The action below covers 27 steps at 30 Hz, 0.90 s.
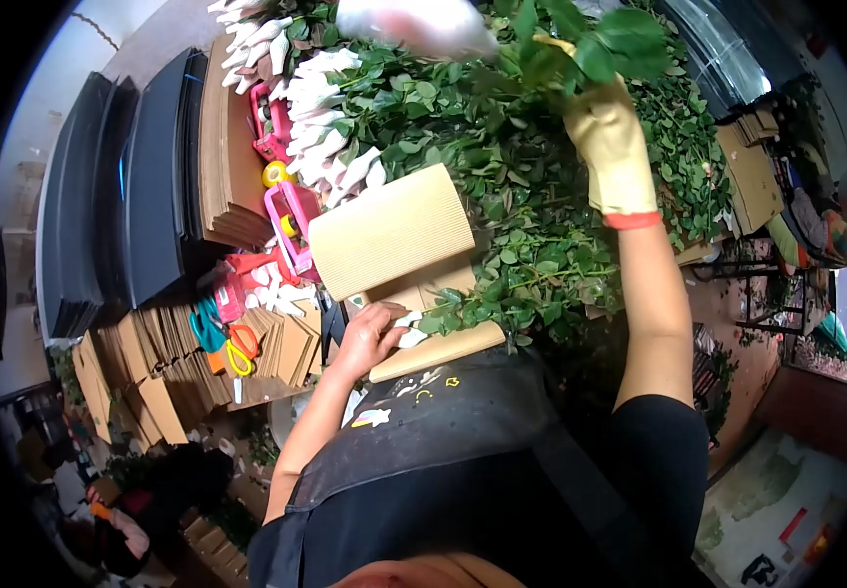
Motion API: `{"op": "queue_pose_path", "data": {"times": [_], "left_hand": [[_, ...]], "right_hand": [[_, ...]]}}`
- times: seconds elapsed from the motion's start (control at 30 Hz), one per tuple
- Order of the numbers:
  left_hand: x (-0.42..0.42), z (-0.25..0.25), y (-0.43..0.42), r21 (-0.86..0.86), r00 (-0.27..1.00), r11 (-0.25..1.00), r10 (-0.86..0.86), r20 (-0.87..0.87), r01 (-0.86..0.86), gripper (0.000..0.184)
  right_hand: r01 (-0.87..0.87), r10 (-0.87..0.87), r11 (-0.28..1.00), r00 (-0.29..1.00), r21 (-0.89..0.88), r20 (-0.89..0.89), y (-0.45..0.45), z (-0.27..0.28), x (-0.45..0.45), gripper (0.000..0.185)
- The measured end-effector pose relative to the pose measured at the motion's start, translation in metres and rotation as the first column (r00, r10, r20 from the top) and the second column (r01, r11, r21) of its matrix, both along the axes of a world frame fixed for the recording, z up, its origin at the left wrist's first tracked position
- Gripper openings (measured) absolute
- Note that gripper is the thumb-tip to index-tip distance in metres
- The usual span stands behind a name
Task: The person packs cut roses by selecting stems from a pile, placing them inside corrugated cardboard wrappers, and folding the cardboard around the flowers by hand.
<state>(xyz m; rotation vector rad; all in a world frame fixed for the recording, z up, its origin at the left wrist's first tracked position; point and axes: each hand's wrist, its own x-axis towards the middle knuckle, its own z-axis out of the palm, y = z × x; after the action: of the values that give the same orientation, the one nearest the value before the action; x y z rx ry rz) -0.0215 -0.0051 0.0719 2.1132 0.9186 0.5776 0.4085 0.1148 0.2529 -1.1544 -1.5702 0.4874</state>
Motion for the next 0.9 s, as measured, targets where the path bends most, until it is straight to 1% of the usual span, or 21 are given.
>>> {"op": "queue_pose_path", "data": {"times": [0.03, 0.07, 0.1, 0.13, 0.17, 0.2, 0.27, 0.3, 0.33, 0.37, 0.4, 0.43, 0.47, 0.53, 0.57, 0.67, 0.7, 0.8, 0.83, 0.87, 0.9], "left_hand": [[0.0, 0.003, 0.001, 0.003, 1.0, 1.0, -0.008, -0.019, 0.008, 0.025], [-0.001, 0.009, 0.002, 0.005, 0.999, 1.0, -0.013, -0.04, 0.013, 0.025], [0.0, 0.016, -0.001, 0.054, 0.998, 0.999, 0.009, -0.064, -0.005, 0.025], [-0.001, 0.006, 0.0, 0.003, 0.999, 1.0, 0.005, -0.044, -0.005, 0.024], [-0.002, -0.005, 0.001, -0.048, 1.0, 0.999, 0.003, -0.024, -0.004, 0.023], [-0.006, -0.011, 0.002, -0.134, 0.999, 0.99, -0.037, -0.028, 0.033, 0.024], [-0.014, -0.024, 0.002, -0.304, 0.994, 0.948, -0.107, -0.036, 0.091, 0.027], [-0.012, -0.041, -0.009, -0.303, 0.988, 0.951, 0.092, 0.121, -0.051, 0.028], [-0.01, -0.037, -0.01, -0.264, 0.978, 0.96, 0.141, 0.15, -0.098, 0.03], [-0.008, -0.033, -0.011, -0.224, 0.965, 0.963, 0.189, 0.181, -0.147, 0.033], [-0.003, -0.008, -0.001, -0.137, 0.992, 0.987, 0.094, 0.086, -0.081, 0.035], [0.001, -0.013, -0.006, -0.258, 0.97, 0.951, 0.209, 0.122, -0.173, 0.041], [-0.002, -0.041, -0.005, -0.577, 0.923, 0.803, 0.323, 0.209, -0.15, 0.056], [0.0, -0.029, -0.009, -0.38, 0.953, 0.896, 0.285, 0.1, -0.228, 0.049], [0.0, -0.026, -0.008, -0.466, 0.956, 0.859, 0.28, 0.083, -0.211, 0.059], [0.003, -0.04, -0.01, -0.396, 0.928, 0.894, 0.308, 0.21, -0.208, 0.062], [0.003, -0.024, -0.008, -0.402, 0.939, 0.889, 0.304, 0.163, -0.218, 0.068], [0.004, -0.038, -0.01, -0.391, 0.924, 0.877, 0.357, 0.139, -0.28, 0.072], [0.002, -0.042, -0.009, -0.477, 0.931, 0.84, 0.35, 0.106, -0.261, 0.079], [0.003, -0.045, -0.012, -0.384, 0.919, 0.866, 0.383, 0.095, -0.321, 0.082], [0.003, -0.037, -0.012, -0.37, 0.914, 0.875, 0.383, 0.134, -0.313, 0.085]], "right_hand": [[-0.066, 0.063, 0.998, 0.987, -0.021, -0.145, -0.019, 0.016, -0.021, 0.032], [-0.12, 0.115, 0.993, 0.977, -0.017, -0.18, -0.031, 0.026, -0.039, 0.034], [-0.157, 0.155, 0.988, 0.982, -0.006, -0.106, -0.042, 0.034, -0.056, 0.037], [-0.242, 0.213, 0.967, 0.941, 0.082, 0.262, -0.04, 0.037, -0.061, 0.032], [-0.358, 0.196, 0.913, 0.806, 0.196, 0.558, -0.038, 0.04, -0.066, 0.028], [-0.393, 0.124, 0.883, 0.722, 0.256, 0.681, -0.046, 0.044, -0.083, 0.023], [-0.401, 0.062, 0.881, 0.624, 0.251, 0.779, -0.068, 0.046, -0.113, 0.015], [-0.408, 0.092, 0.892, 0.589, 0.196, 0.803, -0.077, 0.044, -0.122, 0.013], [-0.416, 0.137, 0.903, 0.517, 0.108, 0.845, -0.085, 0.042, -0.125, 0.012], [-0.401, 0.248, 0.915, 0.492, -0.035, 0.835, -0.091, 0.032, -0.124, 0.009], [-0.319, 0.317, 0.929, 0.426, -0.187, 0.847, -0.098, 0.029, -0.125, 0.005], [-0.25, 0.33, 0.936, 0.385, -0.247, 0.862, -0.101, 0.018, -0.125, 0.005], [-0.172, 0.34, 0.939, 0.343, -0.298, 0.876, -0.104, 0.003, -0.121, 0.006], [-0.018, 0.45, 0.887, 0.258, -0.462, 0.855, -0.105, -0.026, -0.109, 0.023], [0.066, 0.498, 0.85, 0.22, -0.523, 0.839, -0.102, -0.035, -0.101, 0.032], [0.042, 0.396, 0.89, 0.422, -0.453, 0.816, -0.098, -0.041, -0.078, 0.031], [-0.038, 0.378, 0.91, 0.485, -0.413, 0.788, -0.099, -0.042, -0.073, 0.03], [-0.097, 0.39, 0.913, 0.489, -0.396, 0.78, -0.104, -0.042, -0.074, 0.016], [-0.141, 0.366, 0.923, 0.611, -0.358, 0.702, -0.108, -0.04, -0.082, 0.015], [-0.176, 0.338, 0.937, 0.664, -0.3, 0.667, -0.108, -0.047, -0.088, 0.016], [-0.188, 0.36, 0.929, 0.668, -0.32, 0.651, -0.108, -0.063, -0.086, 0.015]]}}
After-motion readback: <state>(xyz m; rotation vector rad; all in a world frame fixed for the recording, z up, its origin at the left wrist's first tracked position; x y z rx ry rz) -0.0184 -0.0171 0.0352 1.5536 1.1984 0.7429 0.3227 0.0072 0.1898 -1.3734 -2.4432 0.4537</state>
